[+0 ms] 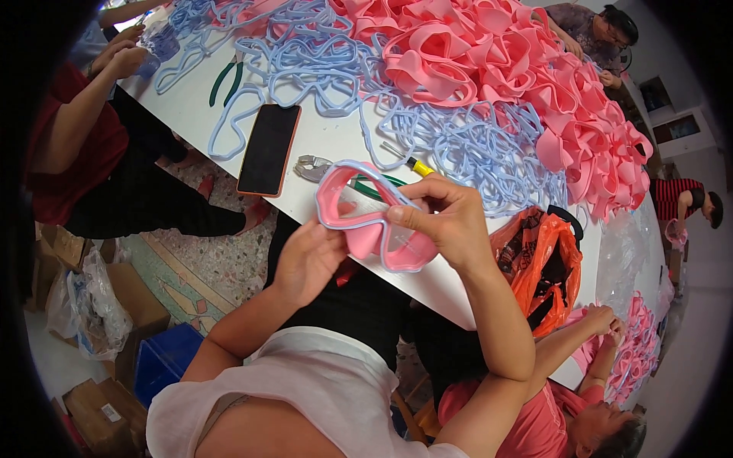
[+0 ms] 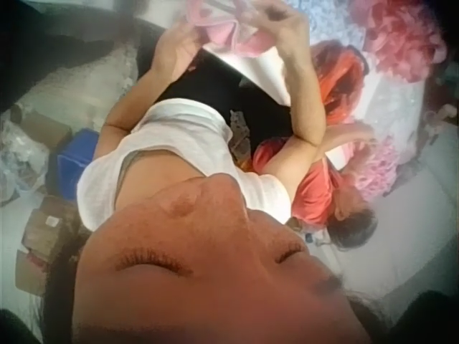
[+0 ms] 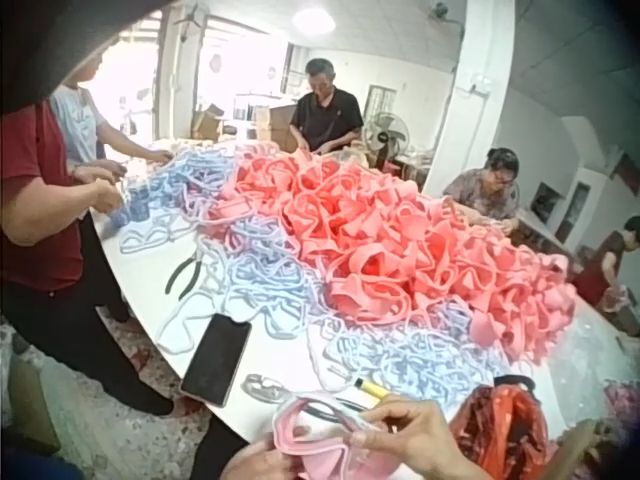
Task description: Assembling plastic goggle frames and components at a communal work table.
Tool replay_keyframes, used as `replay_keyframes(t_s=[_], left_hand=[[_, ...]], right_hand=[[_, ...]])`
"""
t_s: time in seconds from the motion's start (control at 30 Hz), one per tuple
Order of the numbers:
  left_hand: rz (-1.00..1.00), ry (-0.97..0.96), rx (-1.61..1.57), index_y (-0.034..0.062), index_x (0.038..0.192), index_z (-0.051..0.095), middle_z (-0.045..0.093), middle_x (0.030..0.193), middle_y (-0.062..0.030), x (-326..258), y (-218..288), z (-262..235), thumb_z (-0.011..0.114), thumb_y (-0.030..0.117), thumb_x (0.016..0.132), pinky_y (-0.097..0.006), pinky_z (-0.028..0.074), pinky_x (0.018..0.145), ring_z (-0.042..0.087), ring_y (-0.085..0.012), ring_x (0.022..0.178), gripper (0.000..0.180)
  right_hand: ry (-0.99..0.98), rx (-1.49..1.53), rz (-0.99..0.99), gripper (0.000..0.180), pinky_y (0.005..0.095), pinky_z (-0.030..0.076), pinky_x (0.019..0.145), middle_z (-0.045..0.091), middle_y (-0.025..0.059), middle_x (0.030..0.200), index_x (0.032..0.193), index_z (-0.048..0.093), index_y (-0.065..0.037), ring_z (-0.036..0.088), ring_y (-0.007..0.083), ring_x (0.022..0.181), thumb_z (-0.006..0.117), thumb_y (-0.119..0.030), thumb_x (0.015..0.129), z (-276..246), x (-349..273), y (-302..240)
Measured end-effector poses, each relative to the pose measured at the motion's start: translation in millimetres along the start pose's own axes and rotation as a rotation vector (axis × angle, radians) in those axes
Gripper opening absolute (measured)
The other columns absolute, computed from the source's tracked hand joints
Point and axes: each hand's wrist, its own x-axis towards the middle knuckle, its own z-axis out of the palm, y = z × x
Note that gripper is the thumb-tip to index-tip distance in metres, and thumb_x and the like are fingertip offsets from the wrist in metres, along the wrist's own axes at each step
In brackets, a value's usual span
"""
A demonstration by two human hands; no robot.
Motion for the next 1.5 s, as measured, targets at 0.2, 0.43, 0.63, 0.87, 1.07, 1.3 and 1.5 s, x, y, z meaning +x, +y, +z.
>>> replay_keyframes(t_s=[0.2,0.43,0.63,0.87,1.07,1.3,1.5], left_hand=[[0.293,-0.056,0.705,0.0032,0.142,0.044,0.049,0.119,-0.01,14,58,0,0.067,0.014,0.088,-0.026,0.047,0.083,0.056,-0.0118,0.091,0.06],[0.054,-0.208,1.172,-0.0031,0.129,0.054,0.059,0.113,-0.0083,31,95,21,0.072,0.006,0.086,-0.022,0.052,0.071,0.061,-0.0086,0.086,0.047],[0.109,-0.127,0.807,-0.0024,0.122,0.058,0.059,0.102,-0.007,34,89,15,0.073,0.002,0.083,-0.022,0.05,0.062,0.06,-0.0078,0.074,0.042],[0.197,-0.064,0.796,-0.0026,0.122,0.057,0.057,0.1,-0.0076,39,90,8,0.073,0.002,0.084,-0.024,0.054,0.058,0.063,-0.0112,0.077,0.042],[0.26,-0.057,0.894,-0.0027,0.122,0.054,0.057,0.1,-0.0056,44,81,8,0.071,0.001,0.085,-0.022,0.051,0.065,0.06,-0.0084,0.077,0.041],[0.864,-0.149,1.592,0.0048,0.126,0.056,0.052,0.123,-0.0179,27,83,20,0.08,0.02,0.077,-0.038,0.047,0.094,0.056,-0.0298,0.109,0.057],[0.961,-0.705,1.611,0.0128,0.118,0.067,0.05,0.132,-0.0208,34,92,6,0.087,0.035,0.064,-0.044,0.045,0.099,0.053,-0.0377,0.12,0.062]], right_hand=[[-0.008,-0.07,-0.009,0.028,0.0241,0.033,0.059,0.054,-0.003,0.072,0.091,0.075,0.0,0.043,0.007,0.065,0.087,-0.014,0.07,-2,-4,-9],[-0.032,-0.22,-0.007,0.03,0.0246,0.035,0.06,0.055,-0.0022,0.074,0.094,0.075,-0.001,0.044,0.0076,0.066,0.087,-0.016,0.071,3,-4,-18],[-0.004,-0.189,-0.182,0.042,0.024,0.044,0.071,0.061,0.0021,0.094,0.118,0.064,-0.001,0.053,0.0097,0.081,0.078,-0.017,0.082,-10,-15,-5],[0.039,-0.011,0.035,0.036,0.0253,0.05,0.078,0.064,0.0051,0.097,0.112,0.058,-0.001,0.06,0.01,0.091,0.076,-0.018,0.086,-12,-24,-3],[0.142,-0.162,-0.012,0.03,0.026,0.048,0.075,0.064,0.0015,0.088,0.102,0.063,-0.002,0.056,0.0097,0.078,0.08,-0.014,0.081,-13,-18,5],[0.083,0.005,-0.035,0.031,0.0256,0.048,0.072,0.063,0.0008,0.085,0.102,0.067,-0.001,0.055,0.0093,0.076,0.082,-0.011,0.077,-16,-27,-10],[-0.018,0.067,0.035,0.033,0.0241,0.05,0.068,0.062,0.0014,0.084,0.104,0.066,0.001,0.055,0.0088,0.076,0.082,-0.01,0.077,-17,-30,-10]])
